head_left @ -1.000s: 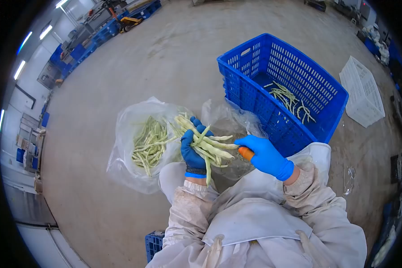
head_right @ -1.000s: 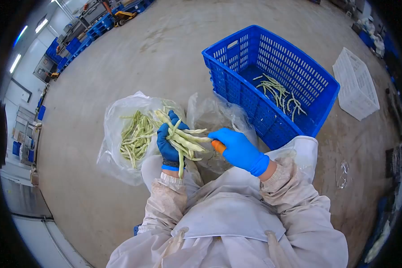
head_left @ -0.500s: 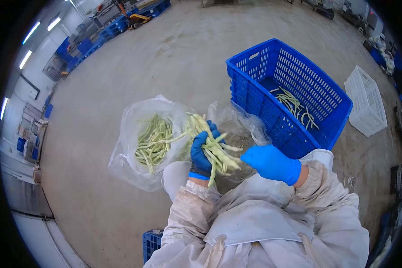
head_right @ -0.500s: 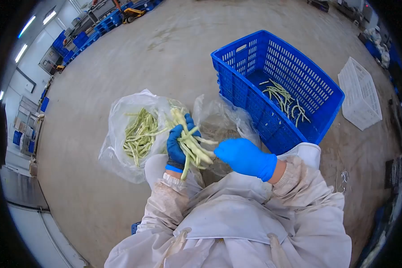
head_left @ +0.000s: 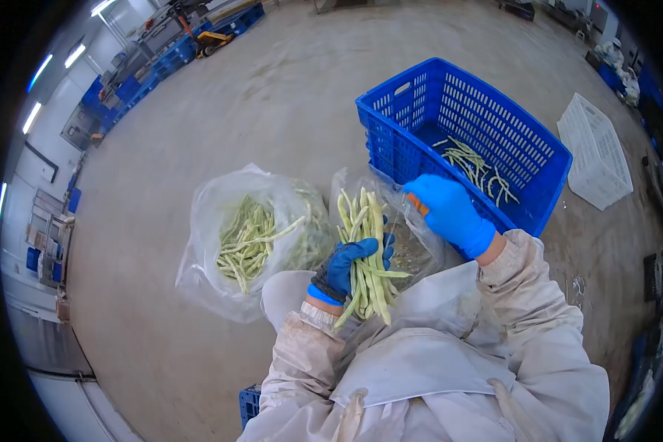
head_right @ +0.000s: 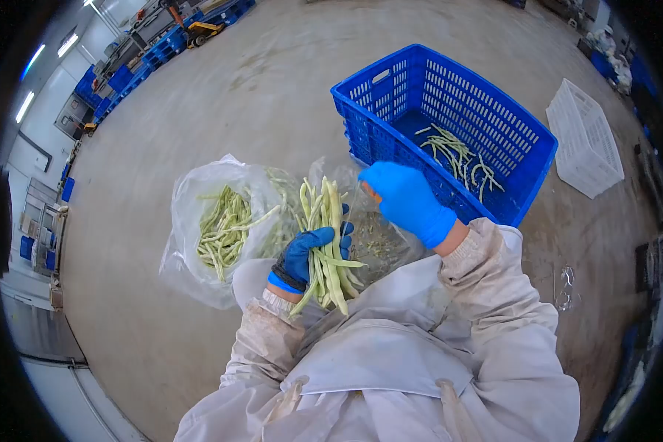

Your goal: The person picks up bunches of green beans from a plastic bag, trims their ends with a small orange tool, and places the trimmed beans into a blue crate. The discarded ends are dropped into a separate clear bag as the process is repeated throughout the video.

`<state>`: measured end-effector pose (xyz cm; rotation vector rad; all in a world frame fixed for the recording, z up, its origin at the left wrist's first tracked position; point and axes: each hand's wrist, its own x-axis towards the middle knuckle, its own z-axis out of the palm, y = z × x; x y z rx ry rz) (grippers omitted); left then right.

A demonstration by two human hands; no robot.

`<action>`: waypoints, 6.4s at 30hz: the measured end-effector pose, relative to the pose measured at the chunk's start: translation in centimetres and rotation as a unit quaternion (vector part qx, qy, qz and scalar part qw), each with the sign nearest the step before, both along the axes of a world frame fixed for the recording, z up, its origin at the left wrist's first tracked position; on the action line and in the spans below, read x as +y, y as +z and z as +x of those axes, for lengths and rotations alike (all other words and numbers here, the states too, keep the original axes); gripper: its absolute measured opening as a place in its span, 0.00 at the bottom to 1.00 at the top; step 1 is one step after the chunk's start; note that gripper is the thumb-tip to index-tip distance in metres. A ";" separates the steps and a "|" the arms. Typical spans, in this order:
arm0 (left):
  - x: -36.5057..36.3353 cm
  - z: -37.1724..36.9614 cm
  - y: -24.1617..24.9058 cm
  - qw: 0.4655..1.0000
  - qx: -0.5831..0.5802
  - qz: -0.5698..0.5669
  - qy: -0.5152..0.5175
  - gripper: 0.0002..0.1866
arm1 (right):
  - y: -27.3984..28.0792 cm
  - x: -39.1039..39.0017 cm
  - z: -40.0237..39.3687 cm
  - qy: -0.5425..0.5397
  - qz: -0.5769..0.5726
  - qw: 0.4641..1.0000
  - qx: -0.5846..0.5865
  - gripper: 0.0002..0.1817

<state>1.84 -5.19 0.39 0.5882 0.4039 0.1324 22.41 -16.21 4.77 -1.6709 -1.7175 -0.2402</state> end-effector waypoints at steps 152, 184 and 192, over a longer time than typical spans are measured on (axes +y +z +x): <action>-0.4 3.4 -0.7 0.929 -0.304 -0.110 0.179 0.34 | 1.7 -5.2 1.6 -0.015 -0.164 0.924 0.345 0.17; 1.3 2.2 -2.0 0.939 -0.122 0.105 0.303 0.31 | -4.5 -4.0 -3.3 0.030 -0.271 0.782 0.560 0.14; 1.4 2.3 -1.7 0.937 -0.081 0.080 0.329 0.27 | -5.2 -4.0 -4.4 -0.019 -0.201 0.975 0.087 0.11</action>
